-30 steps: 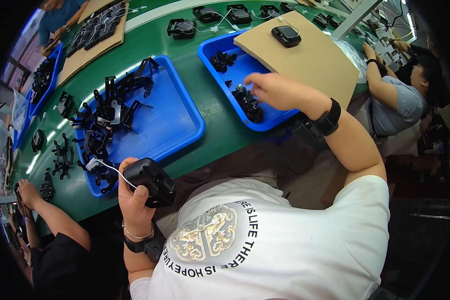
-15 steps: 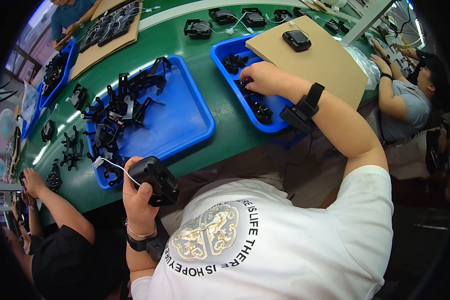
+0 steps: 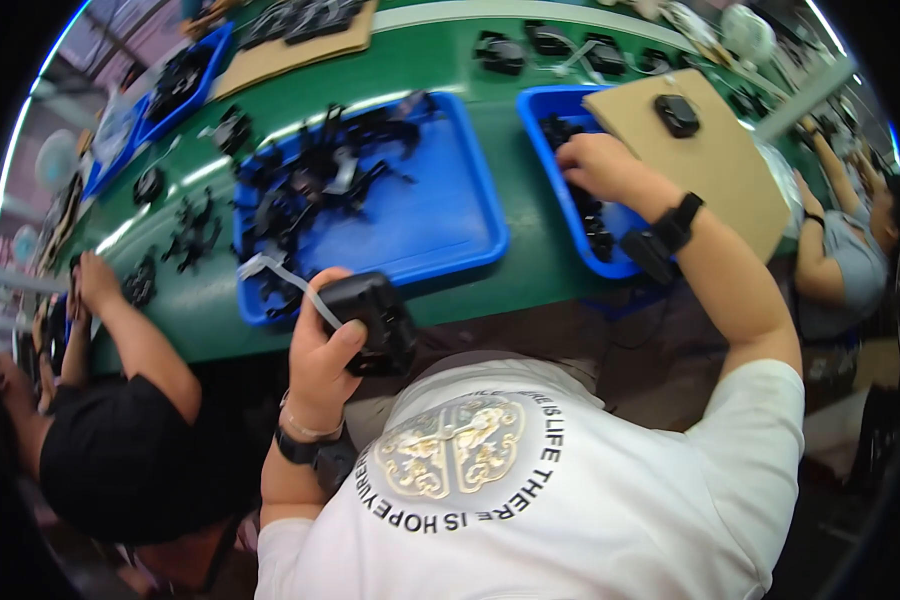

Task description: The person fits a black bracket onto a camera housing, inserts a screw into the side by hand, and repeats the process on the other side. They then place the assembled unit onto a cardboard sheet and pick up another camera housing to repeat the task.

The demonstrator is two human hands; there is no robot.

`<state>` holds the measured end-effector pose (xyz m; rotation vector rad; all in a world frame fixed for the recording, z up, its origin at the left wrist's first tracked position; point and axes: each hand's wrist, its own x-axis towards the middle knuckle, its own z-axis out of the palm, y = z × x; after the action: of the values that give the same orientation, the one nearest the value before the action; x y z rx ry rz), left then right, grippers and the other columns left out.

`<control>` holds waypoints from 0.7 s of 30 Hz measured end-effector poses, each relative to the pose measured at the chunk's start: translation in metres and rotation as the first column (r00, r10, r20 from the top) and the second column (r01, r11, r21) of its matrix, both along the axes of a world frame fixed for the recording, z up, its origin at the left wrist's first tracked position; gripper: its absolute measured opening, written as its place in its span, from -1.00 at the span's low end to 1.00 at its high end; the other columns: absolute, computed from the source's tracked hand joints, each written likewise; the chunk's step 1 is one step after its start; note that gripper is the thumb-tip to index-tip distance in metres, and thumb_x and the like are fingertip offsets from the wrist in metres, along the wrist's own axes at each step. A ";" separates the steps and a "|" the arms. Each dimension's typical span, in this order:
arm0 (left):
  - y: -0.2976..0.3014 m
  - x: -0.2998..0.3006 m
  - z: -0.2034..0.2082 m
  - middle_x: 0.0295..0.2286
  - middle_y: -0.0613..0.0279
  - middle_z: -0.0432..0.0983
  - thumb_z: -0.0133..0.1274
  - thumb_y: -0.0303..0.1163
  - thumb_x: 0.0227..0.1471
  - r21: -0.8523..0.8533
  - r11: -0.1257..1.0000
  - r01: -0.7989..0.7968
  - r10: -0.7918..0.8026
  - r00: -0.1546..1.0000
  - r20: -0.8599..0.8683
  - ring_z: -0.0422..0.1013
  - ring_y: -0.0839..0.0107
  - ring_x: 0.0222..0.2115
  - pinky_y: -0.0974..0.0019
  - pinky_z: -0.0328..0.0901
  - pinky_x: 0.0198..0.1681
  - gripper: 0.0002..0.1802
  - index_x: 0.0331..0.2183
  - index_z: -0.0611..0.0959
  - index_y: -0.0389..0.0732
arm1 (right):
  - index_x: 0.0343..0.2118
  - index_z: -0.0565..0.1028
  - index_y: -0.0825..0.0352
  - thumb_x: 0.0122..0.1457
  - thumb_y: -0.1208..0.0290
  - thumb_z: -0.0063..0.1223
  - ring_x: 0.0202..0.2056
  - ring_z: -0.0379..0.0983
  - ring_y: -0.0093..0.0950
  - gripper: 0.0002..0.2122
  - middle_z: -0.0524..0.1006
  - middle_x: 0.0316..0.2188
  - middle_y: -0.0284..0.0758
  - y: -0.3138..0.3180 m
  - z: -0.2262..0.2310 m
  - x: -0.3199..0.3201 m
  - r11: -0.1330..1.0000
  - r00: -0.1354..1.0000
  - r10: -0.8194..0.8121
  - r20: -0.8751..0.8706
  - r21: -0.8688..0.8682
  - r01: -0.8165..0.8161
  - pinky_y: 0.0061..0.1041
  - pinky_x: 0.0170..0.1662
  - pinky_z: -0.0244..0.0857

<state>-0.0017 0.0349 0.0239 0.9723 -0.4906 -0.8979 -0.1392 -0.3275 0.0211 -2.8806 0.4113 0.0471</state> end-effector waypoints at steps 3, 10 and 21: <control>0.000 0.001 -0.003 -0.30 0.15 0.39 0.20 -0.29 -0.14 -0.021 1.000 -0.002 0.001 0.999 -0.039 0.45 0.33 -0.38 0.30 0.42 -0.37 -0.35 -0.05 0.24 -0.24 | -0.38 0.51 0.34 -0.05 0.50 0.08 -0.37 0.43 -0.31 -0.86 0.48 -0.47 -0.22 -0.001 0.008 -0.007 0.995 0.984 -0.071 0.163 0.077 0.059 -0.42 -0.29 0.31; 0.003 0.009 -0.012 -0.26 0.16 0.40 0.15 -0.30 -0.06 -0.051 0.998 -0.033 0.028 0.996 -0.084 0.45 0.34 -0.29 0.28 0.42 -0.29 -0.42 -0.05 0.25 -0.20 | -0.45 0.42 0.37 0.10 0.50 0.01 -0.47 0.41 -0.59 -0.93 0.48 -0.37 -0.29 0.078 0.067 -0.030 0.553 0.766 -0.531 0.363 0.833 -0.012 -0.71 -0.39 0.30; -0.005 0.002 -0.007 -0.22 0.15 0.39 0.09 -0.34 -0.01 -0.039 0.999 -0.024 0.018 0.987 -0.158 0.44 0.33 -0.26 0.25 0.43 -0.24 -0.47 -0.04 0.25 -0.19 | -0.33 0.47 0.44 -0.08 0.76 0.05 -0.34 0.46 -0.52 -0.80 0.46 -0.28 -0.20 0.181 0.043 0.004 0.358 0.834 -0.264 0.484 0.853 -0.381 -0.63 -0.32 0.39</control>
<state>0.0001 0.0298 0.0166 0.8600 -0.3622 -0.9339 -0.1357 -0.1462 0.0642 -1.5791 0.0661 -0.4130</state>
